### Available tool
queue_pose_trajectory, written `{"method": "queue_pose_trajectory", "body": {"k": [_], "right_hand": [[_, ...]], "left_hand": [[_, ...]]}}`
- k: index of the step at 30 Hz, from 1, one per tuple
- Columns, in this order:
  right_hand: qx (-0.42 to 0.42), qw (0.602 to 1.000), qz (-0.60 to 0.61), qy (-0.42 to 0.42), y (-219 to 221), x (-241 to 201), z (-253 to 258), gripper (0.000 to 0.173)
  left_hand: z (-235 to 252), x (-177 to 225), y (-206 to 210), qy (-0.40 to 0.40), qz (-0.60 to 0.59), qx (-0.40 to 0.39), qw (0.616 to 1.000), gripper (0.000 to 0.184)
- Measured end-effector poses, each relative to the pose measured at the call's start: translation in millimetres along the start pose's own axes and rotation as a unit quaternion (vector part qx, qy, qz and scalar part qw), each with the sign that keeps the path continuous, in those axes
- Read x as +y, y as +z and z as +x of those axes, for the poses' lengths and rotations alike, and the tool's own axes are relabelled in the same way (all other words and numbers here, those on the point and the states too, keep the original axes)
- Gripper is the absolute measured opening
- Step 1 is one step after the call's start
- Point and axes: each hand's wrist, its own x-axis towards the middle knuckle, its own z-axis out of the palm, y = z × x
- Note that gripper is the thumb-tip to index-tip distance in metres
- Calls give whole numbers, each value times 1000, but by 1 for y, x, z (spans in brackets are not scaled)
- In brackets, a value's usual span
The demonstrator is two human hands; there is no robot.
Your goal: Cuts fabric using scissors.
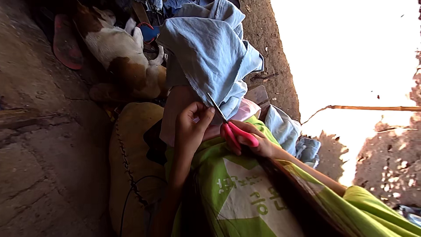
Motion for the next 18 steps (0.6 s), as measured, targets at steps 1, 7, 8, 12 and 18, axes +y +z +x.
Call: {"method": "queue_pose_trajectory", "body": {"k": [1,7,8,12,18], "right_hand": [[4,1000,-1,-3,0,0,0,45],[-1,1000,-18,23,1,-5,3,51],[-7,999,-23,29,1,-5,5,54],[0,1000,-1,6,0,-2,6,48],[-24,1000,8,16,-1,-2,5,45]], "left_hand": [[0,0,0,-1,-3,2,1000,14],[0,0,-1,-8,-3,7,1000,15],[0,-1,0,-7,1,7,1000,14],[-1,0,-3,-12,-21,14,1000,17],[-2,-2,-4,-26,-25,35,999,17]]}}
